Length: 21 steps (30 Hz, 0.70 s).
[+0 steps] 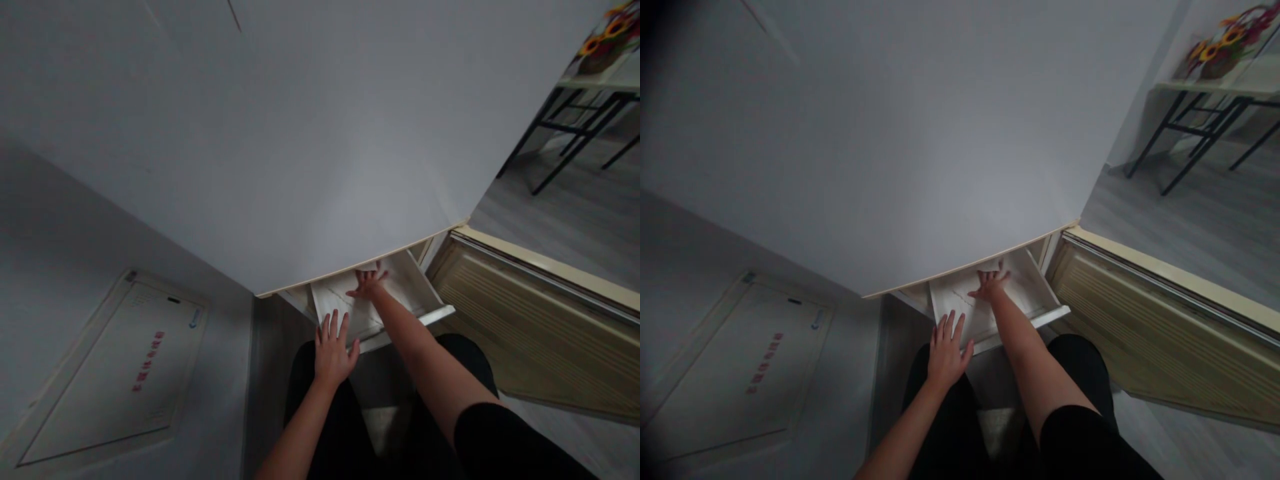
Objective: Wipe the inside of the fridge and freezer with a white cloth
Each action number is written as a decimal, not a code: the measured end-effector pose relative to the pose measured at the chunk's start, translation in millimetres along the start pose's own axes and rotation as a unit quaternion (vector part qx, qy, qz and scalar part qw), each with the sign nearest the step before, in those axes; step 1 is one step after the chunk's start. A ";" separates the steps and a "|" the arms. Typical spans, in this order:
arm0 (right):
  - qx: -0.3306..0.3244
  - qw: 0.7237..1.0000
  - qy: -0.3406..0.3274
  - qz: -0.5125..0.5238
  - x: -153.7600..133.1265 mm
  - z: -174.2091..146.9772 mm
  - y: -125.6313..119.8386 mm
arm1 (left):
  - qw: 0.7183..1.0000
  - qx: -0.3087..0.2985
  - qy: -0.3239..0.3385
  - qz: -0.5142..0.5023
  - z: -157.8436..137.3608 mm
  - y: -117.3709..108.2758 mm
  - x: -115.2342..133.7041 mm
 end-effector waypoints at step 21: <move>-0.098 0.993 0.007 -0.059 98.9 -38.4 23.1 | 1.000 0.015 -0.006 -0.010 1.8 -2.6 0.3</move>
Point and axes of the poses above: each hand's wrist, its own z-axis towards the middle knuckle, its own y-axis out of the palm, x = y × z, the point moved 10 cm from there along z, towards the middle knuckle, and after that the axes turned 1 degree about z, right-handed, at the moved point
